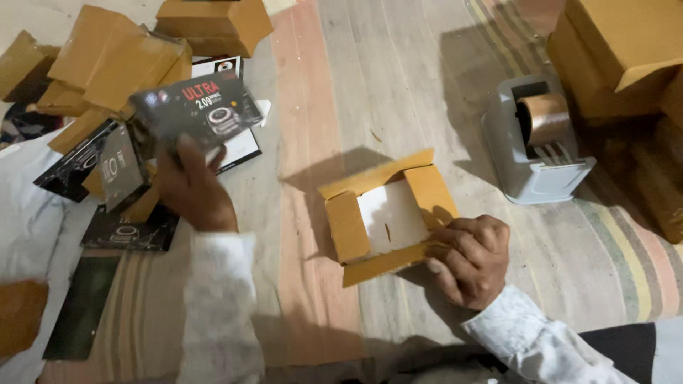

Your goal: The person places small product boxes into larger brown cardboard boxes, folds the flaps, and seals them with packing tape using a tape dispenser. The person repeats this process for multiple items, stacking the sealed boxes to the side.

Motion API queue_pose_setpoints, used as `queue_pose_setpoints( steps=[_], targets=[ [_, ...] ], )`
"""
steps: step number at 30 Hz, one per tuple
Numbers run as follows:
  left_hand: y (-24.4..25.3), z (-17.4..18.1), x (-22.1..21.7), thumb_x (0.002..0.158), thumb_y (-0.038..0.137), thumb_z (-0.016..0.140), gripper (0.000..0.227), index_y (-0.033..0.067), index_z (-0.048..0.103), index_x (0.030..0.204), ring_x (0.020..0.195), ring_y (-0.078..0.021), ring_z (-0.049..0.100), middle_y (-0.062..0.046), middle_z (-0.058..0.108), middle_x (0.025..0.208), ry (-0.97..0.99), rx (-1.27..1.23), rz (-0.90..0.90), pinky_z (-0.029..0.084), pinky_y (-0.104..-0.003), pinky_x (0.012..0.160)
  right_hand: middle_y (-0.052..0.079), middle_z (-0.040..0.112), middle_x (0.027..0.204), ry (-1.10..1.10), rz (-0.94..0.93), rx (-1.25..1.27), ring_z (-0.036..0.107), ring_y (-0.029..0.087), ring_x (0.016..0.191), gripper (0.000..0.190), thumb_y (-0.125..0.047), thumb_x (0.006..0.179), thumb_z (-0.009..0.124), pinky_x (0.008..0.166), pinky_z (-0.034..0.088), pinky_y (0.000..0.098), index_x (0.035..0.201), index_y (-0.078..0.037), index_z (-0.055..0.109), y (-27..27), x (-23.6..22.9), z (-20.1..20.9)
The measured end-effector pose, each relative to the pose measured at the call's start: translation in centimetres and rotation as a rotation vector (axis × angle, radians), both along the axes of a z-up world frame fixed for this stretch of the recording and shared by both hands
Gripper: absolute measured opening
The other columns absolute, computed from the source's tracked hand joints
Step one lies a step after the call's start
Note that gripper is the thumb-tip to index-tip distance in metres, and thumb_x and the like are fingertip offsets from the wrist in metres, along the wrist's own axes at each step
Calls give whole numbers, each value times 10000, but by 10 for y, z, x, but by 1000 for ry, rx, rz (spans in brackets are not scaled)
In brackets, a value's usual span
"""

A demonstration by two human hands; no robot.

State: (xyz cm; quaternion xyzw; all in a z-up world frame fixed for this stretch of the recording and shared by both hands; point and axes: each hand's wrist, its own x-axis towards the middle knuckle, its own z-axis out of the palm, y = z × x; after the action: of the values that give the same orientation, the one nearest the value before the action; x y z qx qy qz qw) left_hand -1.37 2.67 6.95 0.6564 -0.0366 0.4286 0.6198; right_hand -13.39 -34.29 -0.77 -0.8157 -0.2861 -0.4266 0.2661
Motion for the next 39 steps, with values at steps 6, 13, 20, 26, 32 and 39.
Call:
queue_pose_setpoints(
  steps=[6, 13, 20, 26, 32, 39],
  targets=[
    [-116, 5, -130, 1060, 209, 504, 358, -88, 549, 1254, 996, -244, 717, -155, 678, 1178, 106, -395, -221, 651, -474, 829, 164, 692, 768, 575, -91, -81, 668, 354, 617, 447, -298, 891, 746, 545, 524, 441, 1200, 0, 622, -6, 2, 26],
    [-173, -18, -182, 1090, 154, 484, 294, -121, 565, 1159, 934, -265, 762, -221, 703, 1123, 100, -224, -85, 672, -418, 849, 239, 662, 854, 560, -421, -271, 681, 380, 663, 843, -447, 558, 901, 487, 536, 451, 1126, 56, 535, 10, 32, 36],
    [-160, 1, -237, 1059, 114, 510, 329, -130, 643, 1234, 667, -175, 674, -212, 818, 952, 294, -198, 29, 455, -216, 546, 219, 675, 735, 581, -307, -138, 650, 368, 560, 240, -150, 976, 642, 525, 525, 470, 1154, 1, 586, -9, 57, 9],
    [-170, -3, -216, 1030, 127, 532, 294, -129, 657, 1103, 781, -163, 784, -163, 774, 946, 333, 21, -18, 660, -291, 674, 268, 665, 722, 607, -79, 15, 670, 412, 611, 622, -27, 920, 589, 575, 541, 485, 1491, 46, 353, -34, 58, 13],
    [-184, -24, -165, 1035, 160, 536, 324, -112, 706, 1078, 769, -159, 717, -124, 743, 933, 453, -312, -304, 680, -354, 684, 277, 690, 976, 691, 134, 69, 719, 375, 753, 742, -72, 923, 609, 670, 582, 432, 1589, -105, 285, -42, 46, 18],
    [-183, -17, -153, 1037, 246, 534, 386, -103, 692, 1082, 771, -183, 739, -136, 751, 948, 491, -324, -404, 672, -346, 664, 227, 636, 1294, 311, -53, -179, 640, 391, 1106, 550, -306, 807, 746, 881, 541, 458, 1321, -200, 579, -37, 45, 39]
  ],
)
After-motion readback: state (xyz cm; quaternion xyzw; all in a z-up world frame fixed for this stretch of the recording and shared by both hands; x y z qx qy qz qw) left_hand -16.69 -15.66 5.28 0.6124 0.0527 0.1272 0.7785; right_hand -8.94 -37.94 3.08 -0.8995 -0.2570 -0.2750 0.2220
